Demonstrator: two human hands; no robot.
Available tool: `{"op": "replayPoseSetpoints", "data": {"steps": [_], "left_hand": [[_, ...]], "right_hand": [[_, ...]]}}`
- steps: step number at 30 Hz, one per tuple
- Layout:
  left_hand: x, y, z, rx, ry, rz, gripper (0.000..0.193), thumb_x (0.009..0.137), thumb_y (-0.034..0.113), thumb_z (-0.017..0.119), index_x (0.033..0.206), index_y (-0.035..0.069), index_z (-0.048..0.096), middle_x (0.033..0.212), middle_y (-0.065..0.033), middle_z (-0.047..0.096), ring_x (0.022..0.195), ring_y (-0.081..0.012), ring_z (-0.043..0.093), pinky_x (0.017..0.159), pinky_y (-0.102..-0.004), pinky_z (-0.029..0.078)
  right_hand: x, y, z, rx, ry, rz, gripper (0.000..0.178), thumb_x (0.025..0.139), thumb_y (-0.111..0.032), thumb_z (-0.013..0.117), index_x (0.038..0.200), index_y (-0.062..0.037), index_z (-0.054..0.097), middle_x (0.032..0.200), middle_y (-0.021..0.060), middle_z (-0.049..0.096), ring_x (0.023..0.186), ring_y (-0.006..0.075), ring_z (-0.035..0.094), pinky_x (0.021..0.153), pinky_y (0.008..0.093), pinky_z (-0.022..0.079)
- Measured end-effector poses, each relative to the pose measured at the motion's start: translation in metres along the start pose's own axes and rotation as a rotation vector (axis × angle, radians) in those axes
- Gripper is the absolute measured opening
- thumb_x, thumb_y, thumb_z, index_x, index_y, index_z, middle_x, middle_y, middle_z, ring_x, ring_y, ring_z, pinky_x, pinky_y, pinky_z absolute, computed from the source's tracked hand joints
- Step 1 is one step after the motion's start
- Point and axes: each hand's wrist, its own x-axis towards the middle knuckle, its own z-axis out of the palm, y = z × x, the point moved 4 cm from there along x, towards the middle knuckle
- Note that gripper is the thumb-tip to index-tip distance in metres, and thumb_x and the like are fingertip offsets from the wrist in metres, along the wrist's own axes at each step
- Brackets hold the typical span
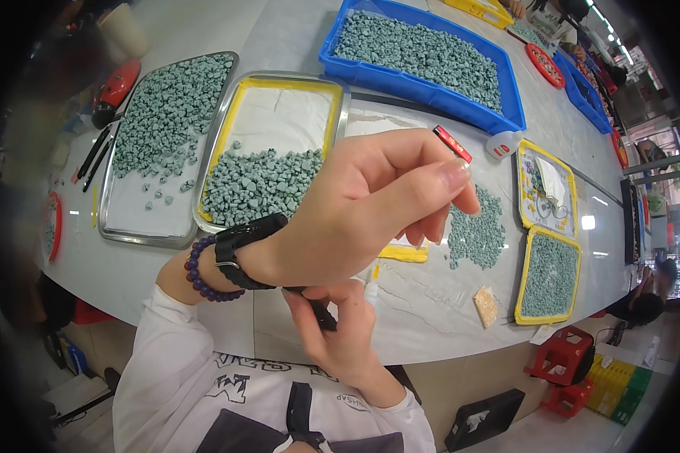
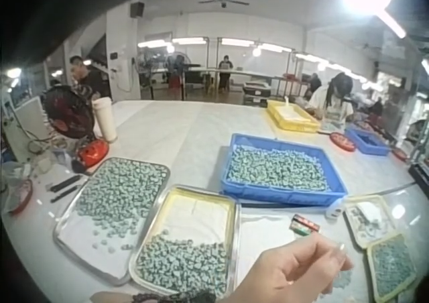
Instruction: Apply glue to small green components and assemble them on a workbench.
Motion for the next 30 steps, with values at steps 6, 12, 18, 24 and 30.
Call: {"op": "replayPoseSetpoints", "data": {"steps": [6, 12, 18, 24, 30], "left_hand": [[-0.002, -0.003, 0.001, 0.033, -0.015, -0.006, 0.020, 0.087, 0.015, 0.051, 0.078, -0.002, 0.058, 0.071, -0.0027, 0.060, 0.059, -0.0046, 0.049, 0.051, -0.0204, 0.039], [-0.001, -0.009, -0.001, 0.161, -0.061, -0.014, 0.023, 0.090, 0.022, 0.053, 0.087, 0.001, 0.060, 0.082, -0.0019, 0.061, 0.066, -0.0046, 0.052, 0.057, -0.0199, 0.043], [0.001, -0.003, 0.000, -0.011, 0.030, 0.087, 0.021, 0.086, 0.015, 0.052, 0.075, -0.002, 0.059, 0.054, 0.0037, 0.047, 0.051, -0.0018, 0.037, 0.045, -0.0217, 0.028], [0.004, 0.001, -0.005, 0.123, 0.031, 0.166, 0.021, 0.086, 0.015, 0.053, 0.075, -0.002, 0.059, 0.053, 0.0038, 0.046, 0.050, -0.0018, 0.038, 0.044, -0.0219, 0.028], [0.008, 0.000, -0.008, 0.154, 0.037, 0.212, 0.020, 0.085, 0.015, 0.053, 0.075, -0.001, 0.060, 0.053, 0.0036, 0.046, 0.049, -0.0019, 0.037, 0.044, -0.0221, 0.028]], "right_hand": [[-0.001, 0.002, 0.001, -0.013, 0.007, 0.000, 0.030, 0.074, 0.005, 0.070, 0.092, -0.0008, 0.048, 0.071, 0.0069, 0.060, 0.058, 0.0126, 0.057, 0.052, 0.0236, 0.044], [-0.002, 0.003, 0.001, -0.014, -0.027, 0.004, 0.031, 0.073, 0.005, 0.071, 0.092, -0.0009, 0.048, 0.071, 0.0064, 0.060, 0.060, 0.0128, 0.058, 0.054, 0.0233, 0.045], [-0.003, 0.006, -0.001, 0.085, -0.019, 0.071, 0.032, 0.072, 0.005, 0.071, 0.092, -0.0008, 0.047, 0.071, 0.0076, 0.060, 0.060, 0.0140, 0.059, 0.056, 0.0235, 0.046], [-0.005, 0.004, -0.001, 0.070, -0.025, -0.020, 0.031, 0.072, 0.006, 0.071, 0.090, -0.0008, 0.046, 0.072, 0.0098, 0.062, 0.061, 0.0144, 0.059, 0.056, 0.0240, 0.046], [-0.001, 0.001, -0.002, 0.072, -0.043, -0.001, 0.029, 0.073, 0.008, 0.068, 0.091, -0.0006, 0.046, 0.073, 0.0102, 0.062, 0.059, 0.0146, 0.059, 0.055, 0.0243, 0.046]]}}
